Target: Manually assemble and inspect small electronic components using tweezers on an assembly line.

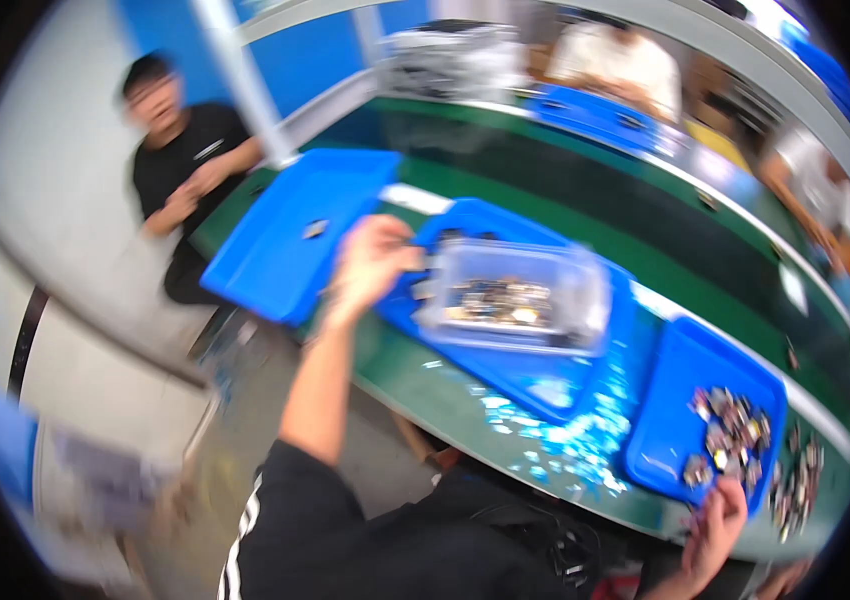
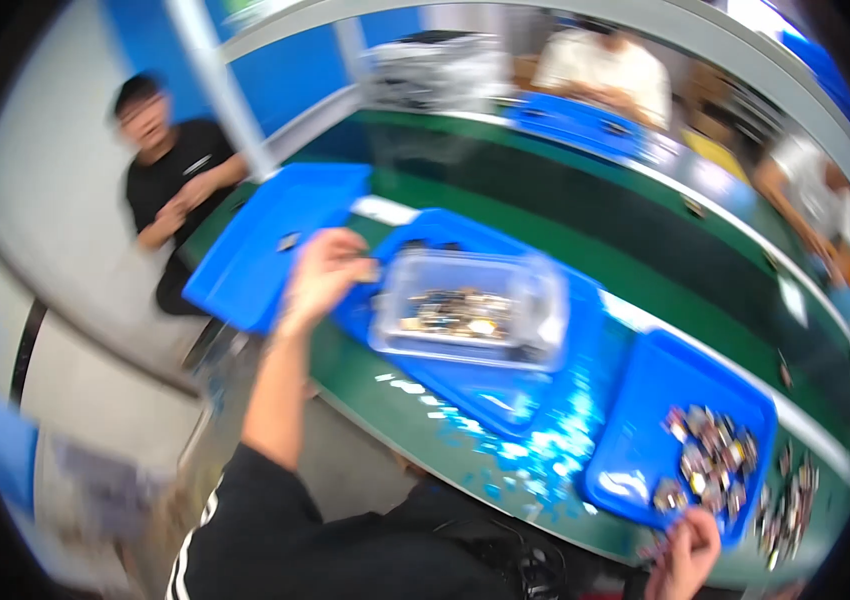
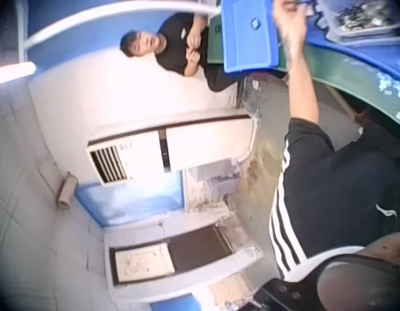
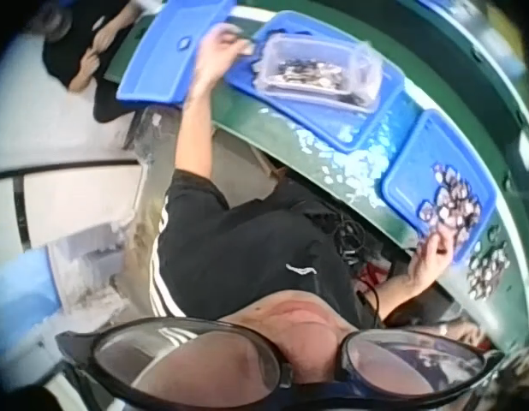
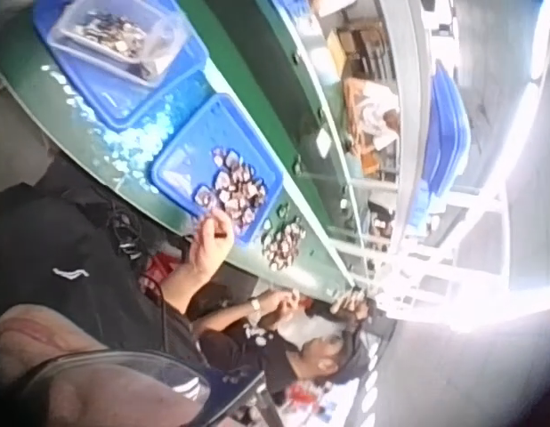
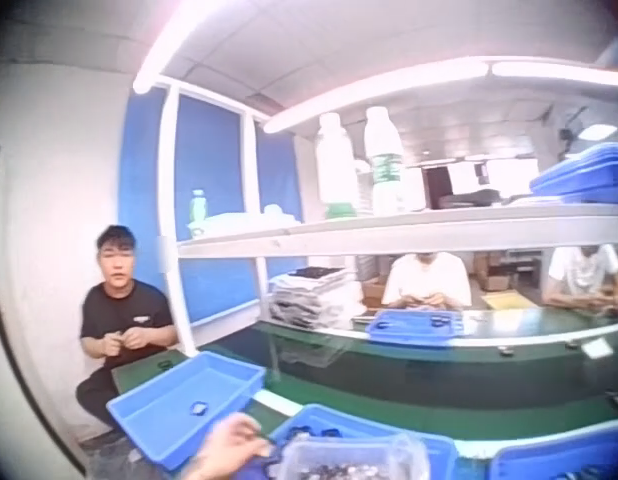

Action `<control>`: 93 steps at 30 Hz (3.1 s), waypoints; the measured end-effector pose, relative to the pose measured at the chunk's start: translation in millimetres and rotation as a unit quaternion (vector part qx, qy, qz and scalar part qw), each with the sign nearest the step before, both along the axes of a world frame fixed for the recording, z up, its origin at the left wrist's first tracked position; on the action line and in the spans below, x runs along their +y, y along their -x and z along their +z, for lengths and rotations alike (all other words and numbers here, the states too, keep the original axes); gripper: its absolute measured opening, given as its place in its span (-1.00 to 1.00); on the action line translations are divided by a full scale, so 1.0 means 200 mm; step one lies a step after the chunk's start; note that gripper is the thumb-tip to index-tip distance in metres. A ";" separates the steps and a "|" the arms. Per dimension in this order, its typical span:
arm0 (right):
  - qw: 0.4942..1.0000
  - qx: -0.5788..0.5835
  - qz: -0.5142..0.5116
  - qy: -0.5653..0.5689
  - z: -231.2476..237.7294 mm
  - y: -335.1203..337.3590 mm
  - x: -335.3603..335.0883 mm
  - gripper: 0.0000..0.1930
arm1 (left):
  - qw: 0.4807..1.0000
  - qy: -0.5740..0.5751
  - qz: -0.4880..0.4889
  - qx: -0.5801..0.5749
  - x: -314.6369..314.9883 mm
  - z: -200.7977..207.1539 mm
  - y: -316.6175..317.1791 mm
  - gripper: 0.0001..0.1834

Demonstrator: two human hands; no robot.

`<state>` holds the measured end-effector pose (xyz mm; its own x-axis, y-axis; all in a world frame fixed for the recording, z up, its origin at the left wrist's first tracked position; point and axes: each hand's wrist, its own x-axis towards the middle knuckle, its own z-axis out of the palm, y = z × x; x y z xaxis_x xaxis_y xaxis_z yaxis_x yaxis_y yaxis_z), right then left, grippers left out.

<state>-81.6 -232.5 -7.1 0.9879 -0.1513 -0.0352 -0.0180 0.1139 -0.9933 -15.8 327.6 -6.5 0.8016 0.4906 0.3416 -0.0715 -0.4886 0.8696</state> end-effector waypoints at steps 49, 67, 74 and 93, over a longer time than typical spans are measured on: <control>0.910 -0.207 0.061 0.353 0.22 -0.22 0.40 -0.88 | 0.787 0.360 -0.497 0.061 -1.56 -0.06 0.04 -0.60; 0.935 -0.166 0.064 0.307 0.18 -0.26 0.33 -0.62 | 0.807 0.306 -0.496 0.098 -1.56 -0.03 0.09 -0.62; 0.940 -0.162 0.085 0.287 0.17 -0.31 0.38 -0.66 | 0.821 0.325 -0.451 0.129 -1.57 0.00 0.05 -0.65; 0.996 -0.056 0.075 0.002 0.15 -0.20 0.35 -0.87 | 0.884 0.014 -0.455 -0.105 -1.53 0.05 0.02 -0.64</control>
<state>-42.2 -163.1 22.8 0.9971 -0.0018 0.0767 0.0764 0.1142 -0.9905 -19.3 22.0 3.1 0.7890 -0.3137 0.5284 -0.5857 -0.1238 0.8010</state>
